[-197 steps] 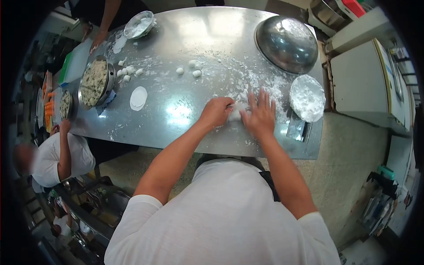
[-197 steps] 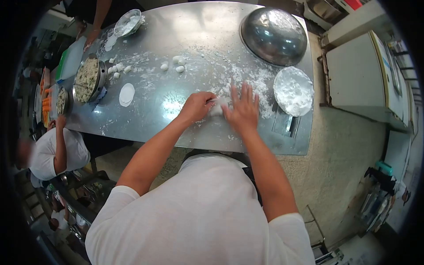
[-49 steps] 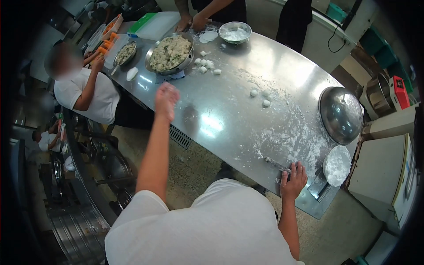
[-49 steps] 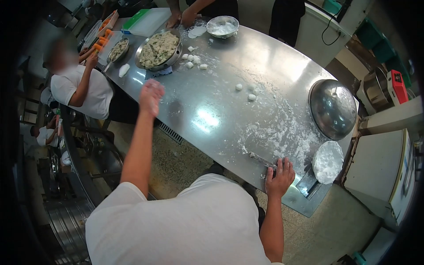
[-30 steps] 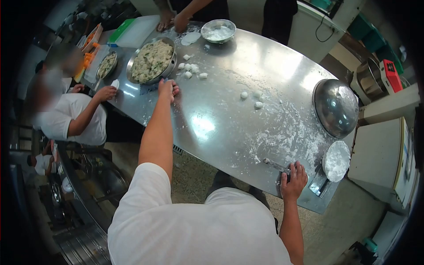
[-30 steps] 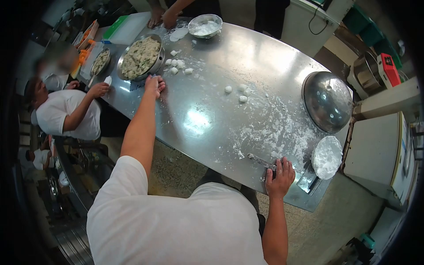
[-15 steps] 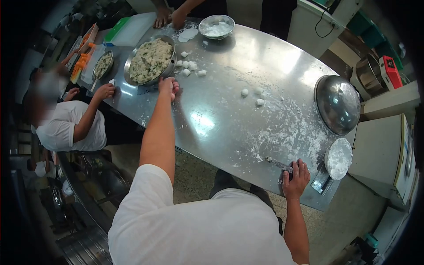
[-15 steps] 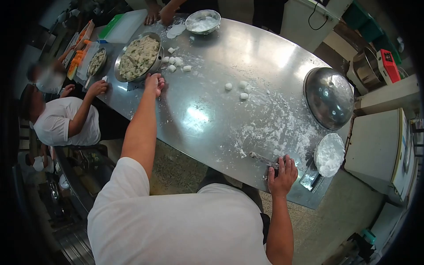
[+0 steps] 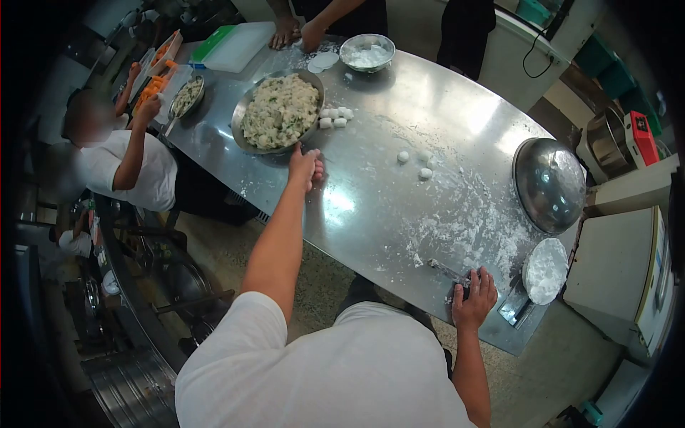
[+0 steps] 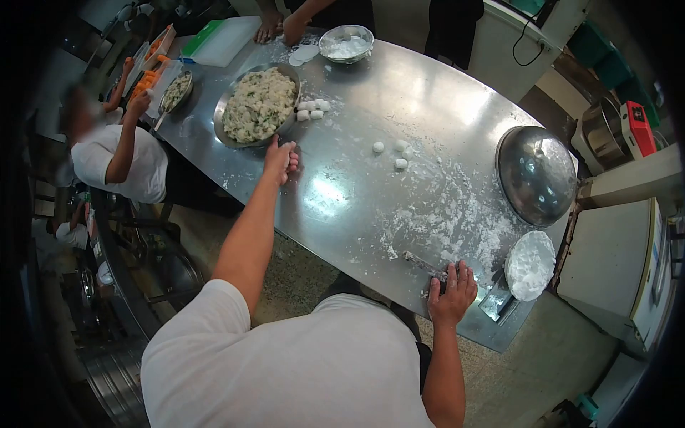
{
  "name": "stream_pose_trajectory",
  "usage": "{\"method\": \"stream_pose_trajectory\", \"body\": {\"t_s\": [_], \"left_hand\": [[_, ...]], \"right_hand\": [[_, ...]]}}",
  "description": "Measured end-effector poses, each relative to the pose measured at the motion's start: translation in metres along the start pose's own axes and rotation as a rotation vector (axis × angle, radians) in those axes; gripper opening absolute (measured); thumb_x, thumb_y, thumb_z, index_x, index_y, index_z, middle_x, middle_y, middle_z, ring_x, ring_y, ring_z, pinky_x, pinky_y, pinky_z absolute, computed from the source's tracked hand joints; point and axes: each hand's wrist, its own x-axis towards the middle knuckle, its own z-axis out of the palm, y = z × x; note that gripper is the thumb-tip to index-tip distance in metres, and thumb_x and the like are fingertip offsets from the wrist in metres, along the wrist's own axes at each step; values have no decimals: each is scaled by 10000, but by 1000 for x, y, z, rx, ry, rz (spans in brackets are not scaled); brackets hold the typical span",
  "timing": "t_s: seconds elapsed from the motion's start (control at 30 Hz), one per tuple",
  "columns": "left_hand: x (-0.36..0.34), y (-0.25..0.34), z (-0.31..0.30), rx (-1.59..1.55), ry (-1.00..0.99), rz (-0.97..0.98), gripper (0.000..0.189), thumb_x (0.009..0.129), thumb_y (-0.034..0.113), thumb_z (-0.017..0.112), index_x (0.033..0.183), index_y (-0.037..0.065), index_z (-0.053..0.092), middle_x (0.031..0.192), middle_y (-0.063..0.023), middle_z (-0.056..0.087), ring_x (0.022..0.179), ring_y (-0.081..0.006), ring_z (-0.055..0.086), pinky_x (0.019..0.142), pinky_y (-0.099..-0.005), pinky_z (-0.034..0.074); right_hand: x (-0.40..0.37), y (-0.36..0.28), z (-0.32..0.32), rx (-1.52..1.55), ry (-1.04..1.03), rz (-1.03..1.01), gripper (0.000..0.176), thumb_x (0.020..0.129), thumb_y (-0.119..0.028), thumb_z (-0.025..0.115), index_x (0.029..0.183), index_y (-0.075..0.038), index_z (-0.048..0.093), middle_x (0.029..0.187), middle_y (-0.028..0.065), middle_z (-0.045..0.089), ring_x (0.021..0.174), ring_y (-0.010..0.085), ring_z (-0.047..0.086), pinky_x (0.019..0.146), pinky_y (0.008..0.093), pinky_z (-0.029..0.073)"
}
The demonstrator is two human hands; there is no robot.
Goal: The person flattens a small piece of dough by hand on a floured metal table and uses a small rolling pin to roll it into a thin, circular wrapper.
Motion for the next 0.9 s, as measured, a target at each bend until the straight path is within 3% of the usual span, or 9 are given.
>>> {"method": "stream_pose_trajectory", "body": {"t_s": [0.3, 0.43, 0.5, 0.57, 0.63, 0.67, 0.73, 0.83, 0.9], "left_hand": [[-68, -39, 21, 47, -70, 33, 667, 1006, 142, 578, 1601, 170, 277, 728, -45, 608, 497, -114, 526, 436, -267, 449], [-89, -56, 51, 356, 51, 359, 474, 1006, 185, 614, 1458, 81, 517, 861, -75, 696, 568, -180, 608, 511, -308, 505], [-68, -53, 70, 778, -142, 933, 488, 957, 215, 666, 1401, 39, 567, 1067, -177, 707, 949, -327, 691, 859, -463, 550], [-28, -28, 97, 986, -50, 1272, 538, 941, 257, 684, 1408, 22, 556, 1300, -265, 616, 1253, -440, 552, 1070, -520, 437], [17, -9, 119, 1059, 131, 1371, 577, 954, 311, 667, 1438, 29, 526, 1466, -294, 471, 1359, -489, 444, 1143, -516, 382], [40, -4, 127, 1054, 121, 1373, 577, 954, 311, 667, 1438, 29, 526, 1466, -294, 471, 1359, -489, 444, 1143, -516, 382], [65, -1, 141, 1183, 214, 996, 639, 952, 378, 662, 1481, 66, 487, 1516, -295, 398, 1412, -497, 376, 1175, -520, 350], [36, 13, 154, 1092, 160, 737, 667, 943, 409, 667, 1498, 100, 466, 1563, -265, 336, 1419, -462, 369, 1164, -523, 354], [11, 6, 154, 1101, 148, 748, 589, 945, 406, 659, 1454, 141, 527, 1506, -230, 434, 1359, -440, 439, 1127, -533, 381]], "right_hand": [[-1, 1, 2, 19, 10, 14, 527, 896, -348, 682, 1362, -107, 631, 1532, 105, 502, 1443, 346, 399, 1188, 533, 262], [1, -1, 3, 18, 21, 16, 533, 884, -347, 696, 1357, -111, 634, 1531, 101, 503, 1438, 347, 405, 1186, 531, 265], [-2, 2, 2, 24, 20, 13, 537, 877, -347, 704, 1356, -113, 634, 1531, 100, 503, 1437, 347, 407, 1186, 531, 265], [-1, 1, 1, 28, 13, 11, 546, 864, -344, 718, 1354, -118, 636, 1531, 100, 504, 1434, 346, 411, 1185, 530, 267], [-1, 1, 2, 22, 13, 10, 548, 860, -343, 722, 1354, -120, 636, 1530, 100, 505, 1434, 345, 412, 1184, 530, 270], [-1, 1, 2, 21, 14, 5, 549, 857, -341, 726, 1353, -123, 637, 1530, 100, 505, 1434, 344, 413, 1183, 530, 272], [-1, 1, 2, 16, 16, 9, 550, 857, -342, 726, 1354, -125, 637, 1528, 101, 507, 1434, 344, 413, 1182, 531, 274], [0, 0, 1, 22, 13, 13, 550, 856, -344, 728, 1354, -130, 637, 1526, 101, 509, 1435, 343, 413, 1182, 532, 277], [-3, 1, -2, 30, 15, 19, 550, 856, -347, 730, 1354, -133, 638, 1525, 101, 509, 1436, 342, 412, 1182, 533, 278]]}}
